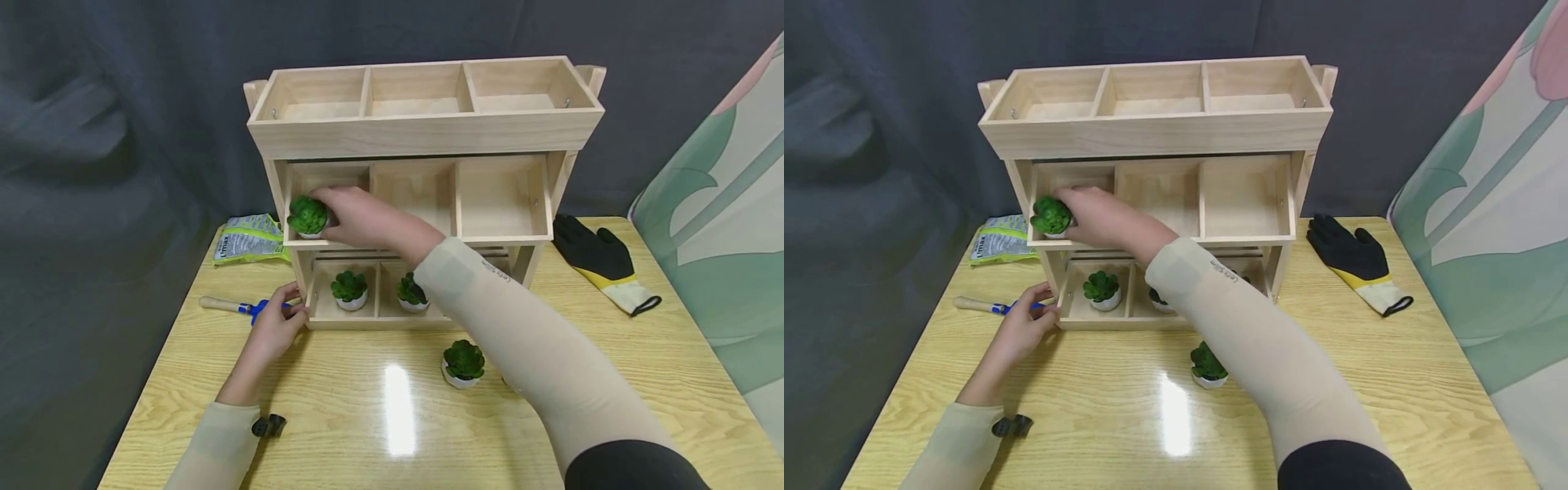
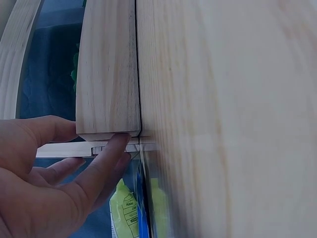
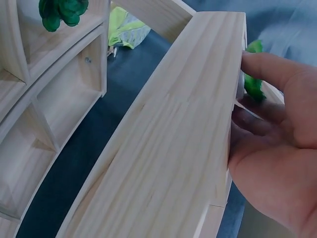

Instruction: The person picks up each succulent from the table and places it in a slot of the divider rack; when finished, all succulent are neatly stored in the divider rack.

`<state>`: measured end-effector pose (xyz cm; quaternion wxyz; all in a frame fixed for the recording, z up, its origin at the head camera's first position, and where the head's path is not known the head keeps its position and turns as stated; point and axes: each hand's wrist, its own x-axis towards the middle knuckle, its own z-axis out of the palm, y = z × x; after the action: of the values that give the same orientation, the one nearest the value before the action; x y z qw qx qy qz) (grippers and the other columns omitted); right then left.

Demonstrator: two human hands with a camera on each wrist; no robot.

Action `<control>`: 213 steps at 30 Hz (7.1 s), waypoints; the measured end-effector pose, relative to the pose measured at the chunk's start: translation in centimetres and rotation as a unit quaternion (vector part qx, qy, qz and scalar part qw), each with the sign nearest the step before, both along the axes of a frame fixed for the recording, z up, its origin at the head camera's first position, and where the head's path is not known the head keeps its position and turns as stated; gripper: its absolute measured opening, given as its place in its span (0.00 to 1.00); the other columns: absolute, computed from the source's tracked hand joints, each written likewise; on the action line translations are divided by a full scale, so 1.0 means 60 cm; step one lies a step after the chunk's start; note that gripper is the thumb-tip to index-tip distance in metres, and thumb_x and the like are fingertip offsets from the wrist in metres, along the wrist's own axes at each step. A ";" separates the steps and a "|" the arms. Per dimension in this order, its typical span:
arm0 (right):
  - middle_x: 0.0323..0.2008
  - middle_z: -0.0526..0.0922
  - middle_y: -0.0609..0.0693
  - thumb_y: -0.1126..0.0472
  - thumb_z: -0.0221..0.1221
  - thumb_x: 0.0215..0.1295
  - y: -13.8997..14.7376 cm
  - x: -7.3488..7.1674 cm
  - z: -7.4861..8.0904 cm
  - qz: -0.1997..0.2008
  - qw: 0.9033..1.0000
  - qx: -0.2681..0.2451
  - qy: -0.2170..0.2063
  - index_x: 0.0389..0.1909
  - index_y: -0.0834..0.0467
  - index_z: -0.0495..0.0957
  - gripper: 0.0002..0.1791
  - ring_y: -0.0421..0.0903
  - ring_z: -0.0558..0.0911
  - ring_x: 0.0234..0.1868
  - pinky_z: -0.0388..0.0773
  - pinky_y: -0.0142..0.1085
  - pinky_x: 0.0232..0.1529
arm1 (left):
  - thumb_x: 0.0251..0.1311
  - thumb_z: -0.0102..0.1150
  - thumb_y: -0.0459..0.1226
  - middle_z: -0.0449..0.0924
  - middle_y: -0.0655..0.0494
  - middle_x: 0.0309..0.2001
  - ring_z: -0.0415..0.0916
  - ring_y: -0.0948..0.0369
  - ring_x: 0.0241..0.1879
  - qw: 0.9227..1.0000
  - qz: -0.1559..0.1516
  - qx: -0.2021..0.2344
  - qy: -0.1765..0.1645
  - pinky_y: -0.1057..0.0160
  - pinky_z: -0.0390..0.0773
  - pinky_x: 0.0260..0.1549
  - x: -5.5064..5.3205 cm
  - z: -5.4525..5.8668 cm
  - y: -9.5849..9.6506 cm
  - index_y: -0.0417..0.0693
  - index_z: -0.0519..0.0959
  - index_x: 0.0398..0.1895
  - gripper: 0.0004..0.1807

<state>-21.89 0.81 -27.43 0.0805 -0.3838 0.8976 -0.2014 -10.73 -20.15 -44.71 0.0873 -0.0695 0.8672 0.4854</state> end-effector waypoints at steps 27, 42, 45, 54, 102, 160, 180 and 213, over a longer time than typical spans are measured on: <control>0.77 0.73 0.57 0.61 0.64 0.75 0.063 0.023 0.017 -0.041 0.982 -0.155 -0.101 0.82 0.58 0.63 0.37 0.51 0.80 0.71 0.82 0.41 0.69 | 0.80 0.54 0.37 0.66 0.39 0.79 0.73 0.42 0.76 1.000 -0.005 -0.010 0.008 0.48 0.85 0.64 0.001 -0.002 -0.001 0.47 0.56 0.85 0.35; 0.74 0.76 0.55 0.58 0.68 0.74 0.158 0.090 0.038 -0.055 0.981 -0.172 -0.068 0.80 0.55 0.67 0.37 0.49 0.82 0.69 0.82 0.44 0.69 | 0.80 0.54 0.36 0.66 0.39 0.79 0.73 0.42 0.76 1.000 -0.004 0.004 0.003 0.51 0.85 0.63 0.003 0.003 0.000 0.47 0.56 0.85 0.35; 0.75 0.76 0.53 0.58 0.68 0.74 0.182 0.100 0.032 -0.060 0.979 -0.181 -0.069 0.79 0.55 0.67 0.36 0.50 0.82 0.69 0.82 0.46 0.69 | 0.80 0.54 0.36 0.65 0.39 0.79 0.72 0.42 0.76 1.000 -0.003 0.004 0.002 0.49 0.85 0.64 0.003 0.003 0.000 0.47 0.56 0.85 0.35; 0.73 0.78 0.54 0.60 0.67 0.74 0.262 0.135 0.014 -0.091 0.978 -0.182 -0.053 0.76 0.54 0.72 0.31 0.56 0.84 0.68 0.84 0.52 0.67 | 0.80 0.54 0.36 0.65 0.39 0.79 0.72 0.42 0.76 1.000 0.000 0.002 0.000 0.48 0.84 0.66 0.002 -0.003 -0.002 0.47 0.56 0.86 0.36; 0.64 0.82 0.59 0.63 0.68 0.73 0.481 0.287 -0.178 -0.270 0.940 -0.204 -0.038 0.74 0.56 0.73 0.31 0.16 0.76 0.54 0.79 0.15 0.49 | 0.79 0.54 0.36 0.66 0.39 0.79 0.74 0.42 0.75 1.000 -0.003 0.005 0.011 0.50 0.86 0.62 0.000 -0.010 -0.004 0.47 0.57 0.85 0.35; 0.66 0.76 0.60 0.58 0.76 0.62 0.534 0.300 -0.304 -0.207 0.929 -0.163 -0.261 0.69 0.59 0.69 0.38 0.25 0.76 0.56 0.79 0.23 0.52 | 0.79 0.55 0.35 0.67 0.38 0.77 0.74 0.41 0.74 1.000 -0.001 0.010 0.012 0.50 0.86 0.63 0.000 -0.011 0.001 0.47 0.57 0.85 0.35; 0.60 0.78 0.54 0.67 0.77 0.57 0.536 0.306 -0.296 -0.186 0.952 -0.178 -0.166 0.65 0.55 0.73 0.35 0.30 0.78 0.51 0.77 0.24 0.48 | 0.80 0.53 0.36 0.65 0.40 0.79 0.72 0.41 0.76 1.000 -0.001 0.004 0.003 0.50 0.86 0.63 0.002 -0.008 -0.002 0.48 0.55 0.86 0.36; 0.62 0.74 0.38 0.78 0.75 0.54 0.501 0.297 -0.254 -0.178 0.939 -0.284 -0.080 0.69 0.62 0.70 0.41 0.28 0.76 0.59 0.72 0.14 0.59 | 0.80 0.53 0.36 0.65 0.39 0.79 0.72 0.41 0.76 1.000 -0.001 0.010 0.006 0.49 0.85 0.64 0.003 -0.009 -0.002 0.48 0.55 0.86 0.35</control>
<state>-4.07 30.87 -42.67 0.0027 -0.2072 0.8473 -0.4890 -10.58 -20.27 -45.23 0.0831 -0.0646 0.8629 0.4943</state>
